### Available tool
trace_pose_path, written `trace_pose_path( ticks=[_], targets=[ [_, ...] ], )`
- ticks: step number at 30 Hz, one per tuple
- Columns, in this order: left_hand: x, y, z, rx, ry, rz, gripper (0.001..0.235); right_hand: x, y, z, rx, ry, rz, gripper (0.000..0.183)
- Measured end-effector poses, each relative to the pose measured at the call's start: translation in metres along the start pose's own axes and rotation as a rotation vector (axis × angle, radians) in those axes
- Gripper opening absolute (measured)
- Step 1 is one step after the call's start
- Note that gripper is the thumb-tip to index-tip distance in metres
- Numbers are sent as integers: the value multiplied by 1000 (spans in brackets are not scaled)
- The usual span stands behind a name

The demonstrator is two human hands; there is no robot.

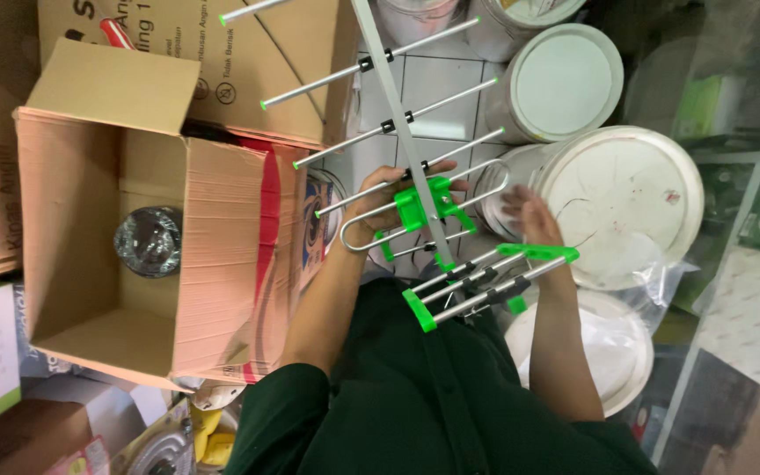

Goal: The person assembles a television antenna by connecting metal rods to a green plastic housing and tightening a screw with a screwdriver.

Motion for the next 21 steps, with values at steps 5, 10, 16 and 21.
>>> trace_pose_path(
  ticks=[5, 10, 16, 21],
  targets=[
    [-10, 18, -5, 90, 30, -10, 86, -6, 19, -74, 309, 102, -52, 61],
    [-18, 37, -3, 141, 39, -12, 88, 19, 33, -127, 465, 482, 130, 58],
    [-20, 50, -2, 252, 129, 9, 90, 79, 53, -195, 622, 630, 454, 37],
    [-16, 58, 5, 268, 187, 6, 87, 90, 64, -220, 563, 688, 494, 23]
  ],
)
Point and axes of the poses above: each hand's wrist, its own y-axis away from the middle knuckle, its own z-axis out of the back of the hand, x = y × z, the point moved 9 cm from there along -y, towards the middle knuckle, and after that the axes turned 9 degrees about z, right-handed, at the moved point
